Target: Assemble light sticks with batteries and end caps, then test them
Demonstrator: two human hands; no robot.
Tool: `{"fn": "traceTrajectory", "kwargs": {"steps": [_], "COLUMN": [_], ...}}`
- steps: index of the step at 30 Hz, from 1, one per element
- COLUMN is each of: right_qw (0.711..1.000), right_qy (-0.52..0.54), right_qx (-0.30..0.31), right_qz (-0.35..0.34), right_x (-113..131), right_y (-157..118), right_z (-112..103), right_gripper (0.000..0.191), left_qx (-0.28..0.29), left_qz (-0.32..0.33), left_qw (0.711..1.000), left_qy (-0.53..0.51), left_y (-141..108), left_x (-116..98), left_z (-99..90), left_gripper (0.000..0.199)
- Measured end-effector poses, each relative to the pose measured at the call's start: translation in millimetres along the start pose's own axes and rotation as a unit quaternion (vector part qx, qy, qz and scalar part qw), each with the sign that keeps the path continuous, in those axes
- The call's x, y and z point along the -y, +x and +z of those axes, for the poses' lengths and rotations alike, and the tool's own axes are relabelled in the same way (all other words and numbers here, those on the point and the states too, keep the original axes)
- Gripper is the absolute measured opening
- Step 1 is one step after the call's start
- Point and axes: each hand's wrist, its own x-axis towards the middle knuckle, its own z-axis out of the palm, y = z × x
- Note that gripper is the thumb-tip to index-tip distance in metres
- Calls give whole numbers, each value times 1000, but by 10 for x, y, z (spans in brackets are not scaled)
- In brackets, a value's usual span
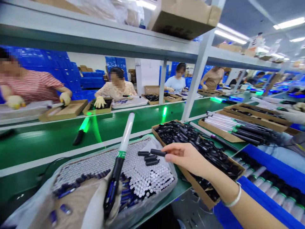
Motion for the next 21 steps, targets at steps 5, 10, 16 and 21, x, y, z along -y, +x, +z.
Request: {"fn": "traceTrajectory", "kwargs": {"steps": [5,10,16,21], "right_qw": [979,921,871,858], "right_qy": [-114,-165,-244,-272], "right_qx": [86,223,294,275], "right_qz": [-149,-273,-310,-338], "right_x": [359,756,1002,1041], "right_y": [-23,49,45,-15], "right_z": [732,1231,1543,1655], "right_gripper": [20,18,20,20], "left_qx": [-51,-46,-49,-26], "left_qz": [-19,4,71,76], "left_qw": [999,999,996,997], "left_qy": [-8,-8,5,-8], "left_y": [-155,-363,-521,-521], "left_x": [57,34,52,101], "left_z": [-100,-300,-558,-626], "left_gripper": [52,74,73,80]}}
